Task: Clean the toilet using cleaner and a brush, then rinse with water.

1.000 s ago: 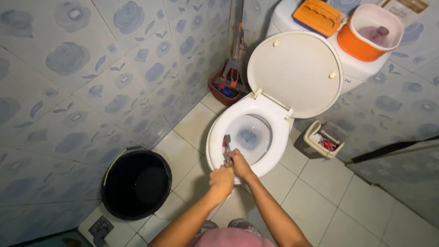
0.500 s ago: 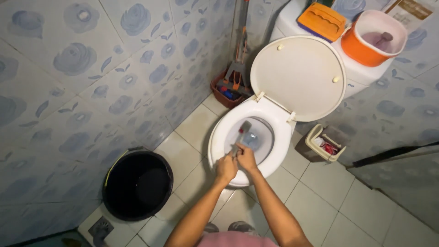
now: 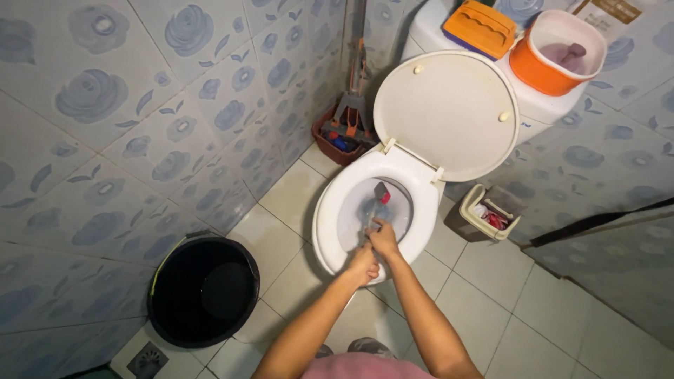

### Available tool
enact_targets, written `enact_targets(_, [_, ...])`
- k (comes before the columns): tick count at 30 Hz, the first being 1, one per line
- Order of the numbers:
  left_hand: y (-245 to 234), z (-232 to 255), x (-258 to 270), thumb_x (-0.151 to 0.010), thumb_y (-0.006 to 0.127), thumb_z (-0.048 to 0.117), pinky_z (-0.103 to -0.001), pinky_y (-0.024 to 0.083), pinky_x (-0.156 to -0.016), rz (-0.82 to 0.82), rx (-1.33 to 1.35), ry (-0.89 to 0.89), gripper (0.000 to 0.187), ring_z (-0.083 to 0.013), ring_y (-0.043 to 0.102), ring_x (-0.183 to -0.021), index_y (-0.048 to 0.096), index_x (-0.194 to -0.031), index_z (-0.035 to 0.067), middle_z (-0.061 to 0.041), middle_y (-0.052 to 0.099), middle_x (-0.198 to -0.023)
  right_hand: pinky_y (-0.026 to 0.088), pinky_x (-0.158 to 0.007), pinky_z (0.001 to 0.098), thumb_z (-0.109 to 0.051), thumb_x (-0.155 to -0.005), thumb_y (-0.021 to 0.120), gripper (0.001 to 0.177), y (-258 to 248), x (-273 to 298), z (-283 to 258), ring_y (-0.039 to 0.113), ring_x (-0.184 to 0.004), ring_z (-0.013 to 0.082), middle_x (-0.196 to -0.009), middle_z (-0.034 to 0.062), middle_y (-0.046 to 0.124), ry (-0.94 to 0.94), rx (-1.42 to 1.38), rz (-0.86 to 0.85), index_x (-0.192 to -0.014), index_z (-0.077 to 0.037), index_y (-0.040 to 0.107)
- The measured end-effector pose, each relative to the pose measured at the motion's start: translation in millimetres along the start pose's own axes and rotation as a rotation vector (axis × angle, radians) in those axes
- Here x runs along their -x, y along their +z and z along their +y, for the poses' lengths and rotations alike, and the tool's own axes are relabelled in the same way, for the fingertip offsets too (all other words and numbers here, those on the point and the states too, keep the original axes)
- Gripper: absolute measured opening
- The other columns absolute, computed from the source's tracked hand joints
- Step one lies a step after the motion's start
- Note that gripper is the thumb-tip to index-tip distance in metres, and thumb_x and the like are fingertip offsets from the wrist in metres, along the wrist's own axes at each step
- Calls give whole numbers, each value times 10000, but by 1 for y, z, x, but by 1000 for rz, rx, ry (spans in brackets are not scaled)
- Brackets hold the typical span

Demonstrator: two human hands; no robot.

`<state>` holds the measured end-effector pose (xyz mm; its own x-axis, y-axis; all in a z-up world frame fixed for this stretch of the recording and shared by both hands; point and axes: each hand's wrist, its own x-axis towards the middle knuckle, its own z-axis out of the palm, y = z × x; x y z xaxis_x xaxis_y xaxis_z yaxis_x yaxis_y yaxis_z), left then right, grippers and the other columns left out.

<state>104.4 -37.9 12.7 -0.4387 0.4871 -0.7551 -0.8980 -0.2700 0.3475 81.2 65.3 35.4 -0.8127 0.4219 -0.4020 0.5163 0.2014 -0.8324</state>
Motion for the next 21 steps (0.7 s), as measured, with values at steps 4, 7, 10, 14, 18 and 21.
enact_targets(4, [8, -17, 2, -1074, 393, 397, -267, 184, -358, -33, -67, -56, 252, -109, 292, -394, 459, -968, 178, -8, 362, -590, 575, -671, 365, -136, -822, 714, 594, -22, -5, 37, 718, -729, 236, -889, 187, 754, 13, 84, 27, -1375, 37, 587])
enact_targets(7, [8, -15, 29, -1081, 347, 442, -290, 203, -343, -27, -336, 7, 401, -125, 303, -382, 456, -904, 99, -18, 362, -581, 597, -758, 355, -161, -806, 745, 571, -30, -5, 54, 764, -828, 256, -955, 219, 747, -27, 195, 53, -1311, 77, 625])
enact_targets(10, [-5, -16, 49, -1079, 392, 369, -281, 193, -360, -158, -502, -20, 312, -102, 300, -402, 518, -928, 126, 0, 352, -592, 590, -781, 389, -195, -823, 733, 477, -28, 20, 42, 770, -856, 311, -958, 265, 749, 65, 368, -12, -1182, 119, 702])
enact_targets(14, [-7, -2, 17, -1069, 387, 358, -308, 201, -352, -137, -640, 4, 381, -130, 351, -401, 497, -827, 86, -47, 427, -588, 571, -747, 414, -184, -793, 747, 400, -25, -1, 31, 749, -808, 336, -879, 271, 741, -58, 427, -3, -1076, 97, 723])
enact_targets(18, [-14, 0, -1, -1089, 394, 394, -288, 196, -345, -135, -630, 27, 462, -106, 346, -408, 439, -755, 79, -34, 431, -594, 532, -568, 398, -124, -761, 709, 321, -19, 0, 18, 690, -598, 268, -723, 194, 714, -165, 264, 14, -1055, 4, 705])
enact_targets(21, [-29, 0, 6, -1074, 402, 434, -293, 190, -320, -190, -584, 25, 485, -116, 307, -370, 427, -722, 101, -22, 380, -558, 450, -463, 372, -140, -818, 691, 160, -23, 16, 7, 588, -475, 193, -603, 120, 666, 16, 140, -156, -823, 6, 756])
